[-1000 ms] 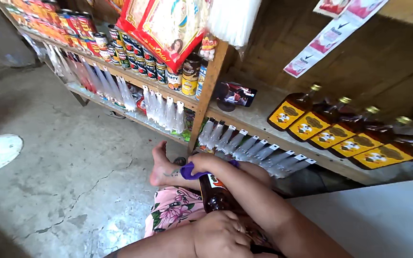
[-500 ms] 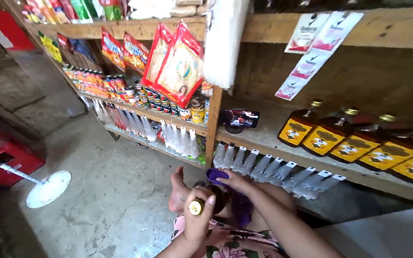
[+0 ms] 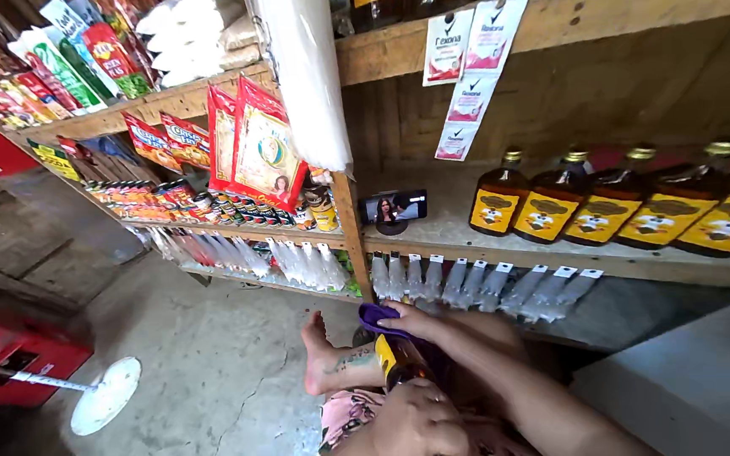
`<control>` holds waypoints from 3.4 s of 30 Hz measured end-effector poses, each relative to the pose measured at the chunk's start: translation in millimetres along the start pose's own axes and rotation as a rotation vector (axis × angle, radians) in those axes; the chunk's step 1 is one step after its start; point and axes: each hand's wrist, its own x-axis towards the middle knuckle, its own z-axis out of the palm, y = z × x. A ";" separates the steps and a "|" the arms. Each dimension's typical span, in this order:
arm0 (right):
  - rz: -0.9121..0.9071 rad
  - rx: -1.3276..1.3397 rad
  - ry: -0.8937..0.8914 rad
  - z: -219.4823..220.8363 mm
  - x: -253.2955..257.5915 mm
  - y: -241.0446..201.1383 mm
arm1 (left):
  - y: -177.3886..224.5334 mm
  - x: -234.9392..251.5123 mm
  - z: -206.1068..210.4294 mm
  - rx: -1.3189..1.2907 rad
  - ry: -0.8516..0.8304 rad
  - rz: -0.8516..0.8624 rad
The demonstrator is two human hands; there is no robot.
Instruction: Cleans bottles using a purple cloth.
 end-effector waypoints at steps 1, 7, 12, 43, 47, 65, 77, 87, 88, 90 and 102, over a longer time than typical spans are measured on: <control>0.046 0.007 -0.027 -1.6 1.3 -1.3 | 4.1 -0.6 4.7 0.014 -0.046 0.004; 0.177 -0.475 -0.247 -0.5 18.2 -32.1 | 16.1 -9.4 19.6 0.041 -0.245 0.018; 0.238 -0.959 -0.308 33.6 16.9 -74.9 | 13.8 -11.7 19.0 0.056 -0.232 0.026; -0.343 -0.368 -0.199 20.5 -128.8 -64.8 | 15.8 -15.6 22.5 0.047 -0.196 0.030; -0.336 -0.377 -0.295 15.7 -109.5 -66.4 | 14.3 -14.8 22.1 0.045 -0.172 0.028; 0.148 -0.698 -0.494 30.4 -4.6 -68.6 | 10.6 -18.3 19.4 0.051 -0.139 0.040; 0.220 -0.555 -0.279 16.0 7.3 -40.6 | 9.2 -20.3 19.5 0.045 -0.139 0.049; 0.198 -0.457 -0.080 8.0 8.8 -17.9 | 10.0 -19.0 18.9 0.055 -0.133 0.038; 0.197 -0.453 -0.062 7.9 8.6 -17.2 | 9.6 -19.5 19.2 0.055 -0.131 0.038; 0.175 -0.436 -0.009 8.5 7.5 -12.6 | 8.8 -20.5 19.2 0.054 -0.134 0.036; -0.065 -0.272 -0.107 22.0 -51.4 -40.7 | 11.8 -19.5 21.3 0.132 -0.059 0.054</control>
